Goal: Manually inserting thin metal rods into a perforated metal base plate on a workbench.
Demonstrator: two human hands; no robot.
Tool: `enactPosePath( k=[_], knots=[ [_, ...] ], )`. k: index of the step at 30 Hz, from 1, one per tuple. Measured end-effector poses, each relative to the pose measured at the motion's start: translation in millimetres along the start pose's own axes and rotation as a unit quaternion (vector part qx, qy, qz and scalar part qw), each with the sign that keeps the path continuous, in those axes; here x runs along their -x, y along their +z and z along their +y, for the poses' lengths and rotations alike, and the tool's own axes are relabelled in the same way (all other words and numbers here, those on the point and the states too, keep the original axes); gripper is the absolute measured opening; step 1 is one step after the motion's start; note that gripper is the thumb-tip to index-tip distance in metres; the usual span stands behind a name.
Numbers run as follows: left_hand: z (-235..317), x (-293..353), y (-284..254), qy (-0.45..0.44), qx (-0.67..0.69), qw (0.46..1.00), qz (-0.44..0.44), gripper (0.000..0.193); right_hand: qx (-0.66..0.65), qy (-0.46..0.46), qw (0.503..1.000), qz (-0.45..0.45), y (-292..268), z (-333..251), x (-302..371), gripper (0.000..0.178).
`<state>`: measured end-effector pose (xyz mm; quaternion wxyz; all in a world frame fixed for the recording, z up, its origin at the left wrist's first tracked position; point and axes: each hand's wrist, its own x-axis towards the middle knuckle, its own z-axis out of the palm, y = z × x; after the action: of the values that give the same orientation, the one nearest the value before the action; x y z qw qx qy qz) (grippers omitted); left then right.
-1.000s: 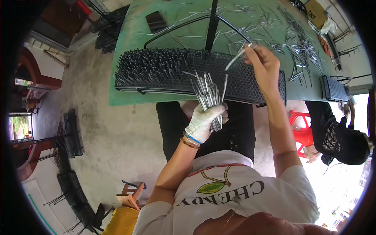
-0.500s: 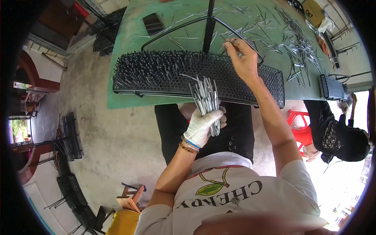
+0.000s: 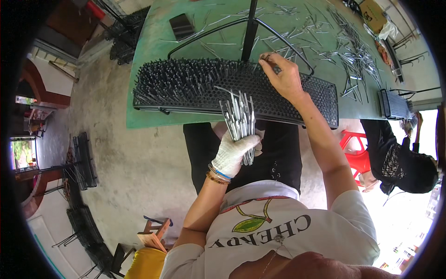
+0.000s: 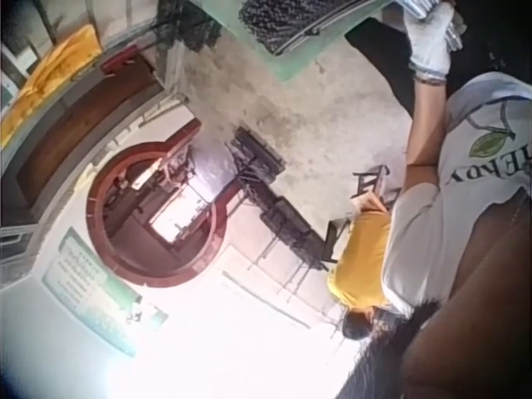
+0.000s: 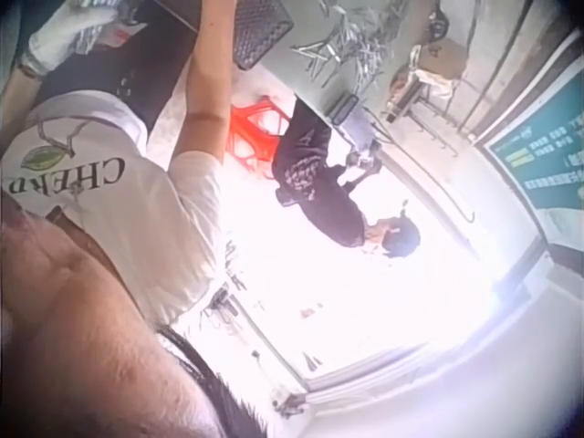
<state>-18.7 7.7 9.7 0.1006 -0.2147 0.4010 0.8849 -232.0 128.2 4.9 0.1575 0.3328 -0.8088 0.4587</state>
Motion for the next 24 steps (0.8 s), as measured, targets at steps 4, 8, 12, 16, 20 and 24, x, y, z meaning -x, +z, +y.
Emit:
enactPosePath(
  k=[4, 8, 12, 16, 20, 24],
  knots=[
    [1.9, 1.9, -3.4, 0.012, -0.004, 1.000, 0.001, 0.026, -0.042, 0.021, 0.999, 0.009, -2.2, -8.4, -3.2, 0.017],
    [2.0, 4.8, -3.6, 0.016, -0.012, 1.000, -0.009, 0.027, -0.004, 0.024, 0.999, -0.027, -3.4, -9.6, -3.8, 0.017],
    [3.2, 6.1, -3.7, 0.005, -0.017, 0.999, -0.027, 0.027, 0.006, 0.022, 0.998, -0.058, -5.3, -10.7, -5.7, 0.017],
    [0.9, 7.2, -10.4, 0.013, 0.014, 1.000, -0.015, 0.029, 0.102, -0.011, 0.994, -0.028, -10.8, -24.8, -4.4, 0.016],
    [1.7, 8.3, -12.5, 0.026, 0.048, 0.998, -0.008, 0.033, 0.053, -0.126, 0.987, -0.081, -13.3, -47.9, 10.9, 0.026],
    [-1.3, 8.8, -20.8, 0.036, 0.063, 0.997, 0.000, 0.036, 0.096, -0.127, 0.971, -0.181, 2.3, -64.0, 38.1, 0.031]
  ],
)
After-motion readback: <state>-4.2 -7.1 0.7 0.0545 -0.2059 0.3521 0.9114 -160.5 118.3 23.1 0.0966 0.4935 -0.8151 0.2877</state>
